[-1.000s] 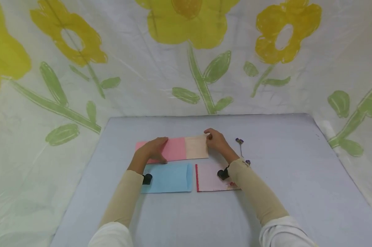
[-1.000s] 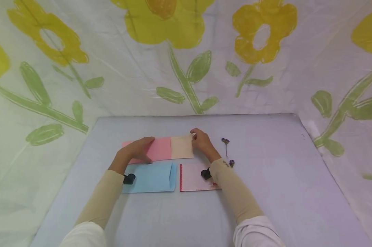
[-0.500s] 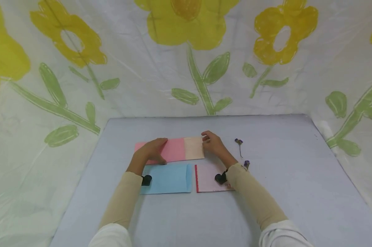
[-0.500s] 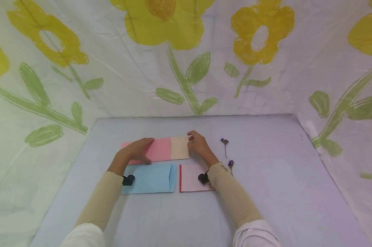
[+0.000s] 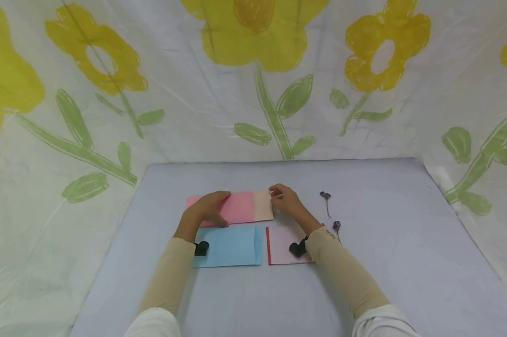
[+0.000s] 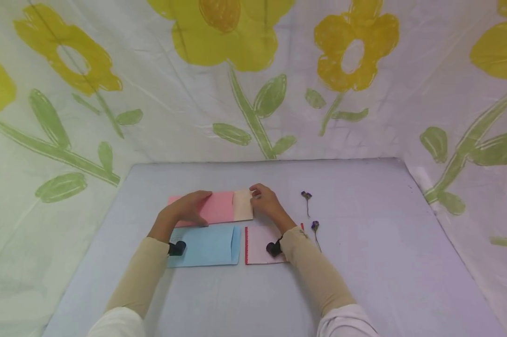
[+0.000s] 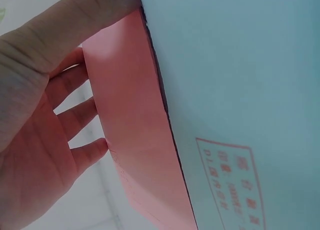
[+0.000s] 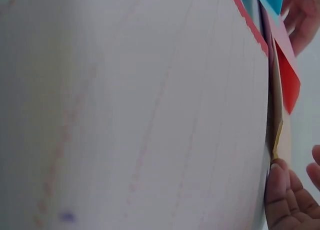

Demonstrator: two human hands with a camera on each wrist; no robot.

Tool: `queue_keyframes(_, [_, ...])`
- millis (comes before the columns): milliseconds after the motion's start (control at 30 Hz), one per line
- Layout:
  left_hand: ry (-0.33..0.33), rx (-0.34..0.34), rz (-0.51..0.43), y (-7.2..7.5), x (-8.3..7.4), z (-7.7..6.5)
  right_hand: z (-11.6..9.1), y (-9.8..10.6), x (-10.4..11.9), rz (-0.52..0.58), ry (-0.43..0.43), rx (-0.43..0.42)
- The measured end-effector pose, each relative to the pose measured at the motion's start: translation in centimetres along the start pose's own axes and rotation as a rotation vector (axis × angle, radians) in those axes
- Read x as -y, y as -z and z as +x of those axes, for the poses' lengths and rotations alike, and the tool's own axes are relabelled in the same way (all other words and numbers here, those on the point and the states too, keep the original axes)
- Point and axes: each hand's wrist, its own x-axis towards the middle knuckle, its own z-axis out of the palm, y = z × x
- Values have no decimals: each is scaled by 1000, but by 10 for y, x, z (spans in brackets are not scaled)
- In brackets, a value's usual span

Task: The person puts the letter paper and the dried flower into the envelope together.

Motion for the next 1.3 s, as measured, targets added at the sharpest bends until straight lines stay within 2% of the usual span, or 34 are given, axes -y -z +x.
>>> queue_keyframes(200, [-9, -3, 37, -1, -1, 0, -3, -4, 4, 44, 5, -3])
queue_keyframes(600, [-39, -19, 47, -3, 1, 2, -1, -14, 6, 94, -27, -1])
queue_keyframes(833, [-28, -9, 44, -1, -2, 1, -1, -21, 8, 109, -41, 9])
queue_keyframes(1133, [-11, -2, 34, 0, -6, -1, 1, -26, 10, 144, -9, 32])
queue_keyframes(1300, [-5, 0, 29, -1, -4, 0, 3, -30, 12, 174, -36, 44])
